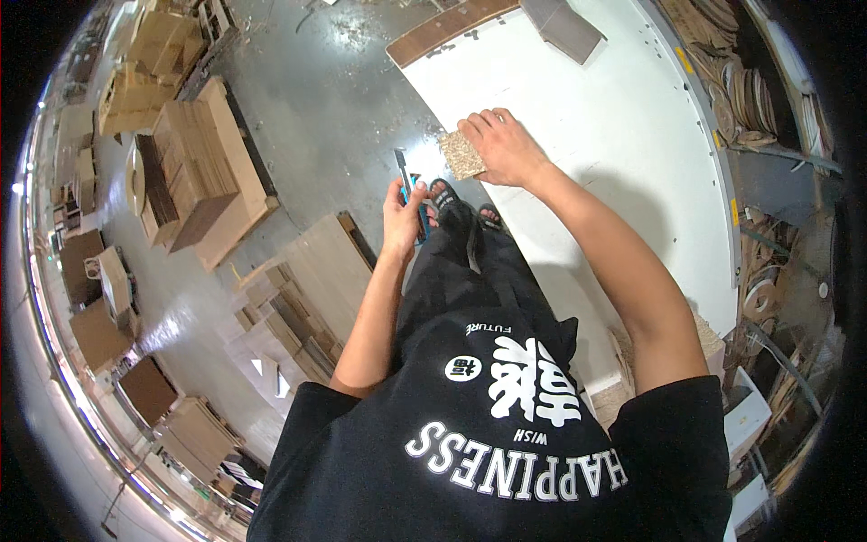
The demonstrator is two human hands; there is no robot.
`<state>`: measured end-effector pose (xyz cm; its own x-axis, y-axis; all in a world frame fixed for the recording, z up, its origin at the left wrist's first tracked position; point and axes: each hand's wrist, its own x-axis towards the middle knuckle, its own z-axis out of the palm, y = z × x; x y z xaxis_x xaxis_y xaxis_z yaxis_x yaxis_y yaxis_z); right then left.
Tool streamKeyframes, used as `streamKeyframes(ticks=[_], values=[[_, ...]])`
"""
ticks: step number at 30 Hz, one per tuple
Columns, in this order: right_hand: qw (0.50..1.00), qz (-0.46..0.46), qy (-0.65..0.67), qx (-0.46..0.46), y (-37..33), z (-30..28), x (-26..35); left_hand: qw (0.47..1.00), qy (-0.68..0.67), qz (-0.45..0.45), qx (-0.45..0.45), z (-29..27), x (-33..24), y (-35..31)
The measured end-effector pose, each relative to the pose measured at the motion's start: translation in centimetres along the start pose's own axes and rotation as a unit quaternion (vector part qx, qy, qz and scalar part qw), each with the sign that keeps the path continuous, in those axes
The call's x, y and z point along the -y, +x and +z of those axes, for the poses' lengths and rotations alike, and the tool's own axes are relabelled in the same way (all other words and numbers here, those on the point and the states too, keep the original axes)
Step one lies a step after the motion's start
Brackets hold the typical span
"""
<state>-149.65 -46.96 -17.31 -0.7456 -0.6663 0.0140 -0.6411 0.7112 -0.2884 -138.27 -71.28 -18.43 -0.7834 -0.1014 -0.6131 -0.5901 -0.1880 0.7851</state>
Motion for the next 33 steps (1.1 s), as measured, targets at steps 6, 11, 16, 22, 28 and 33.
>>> streamKeyframes(ticks=[6, 11, 16, 22, 28, 33], values=[[1.0, 0.001, -0.002, -0.002, 0.0, -0.1, 0.2, 0.997, 0.009, 0.076, -0.011, 2.5, -2.9, 4.7], [1.0, 0.013, -0.001, 0.02, 0.1, -0.2, 0.3, 0.989, 0.102, 0.088, 0.063, 2.8, -4.1, 6.5], [0.998, 0.01, -0.024, 0.062, 0.3, -0.9, 0.1, 0.986, 0.088, 0.026, 0.138, 0.4, -3.2, 6.5], [0.995, 0.02, -0.031, 0.097, 0.7, -1.1, 0.4, 0.994, 0.074, -0.003, 0.077, 1.1, -5.5, 14.2], [1.0, 0.01, 0.008, 0.025, 1.1, -0.4, 0.6, 0.865, 0.362, 0.306, 0.163, 5.7, -7.8, 22.3], [0.999, 0.027, 0.008, 0.033, 0.8, -0.5, 0.4, 0.851, 0.294, 0.365, 0.236, 0.9, -8.7, 16.2]])
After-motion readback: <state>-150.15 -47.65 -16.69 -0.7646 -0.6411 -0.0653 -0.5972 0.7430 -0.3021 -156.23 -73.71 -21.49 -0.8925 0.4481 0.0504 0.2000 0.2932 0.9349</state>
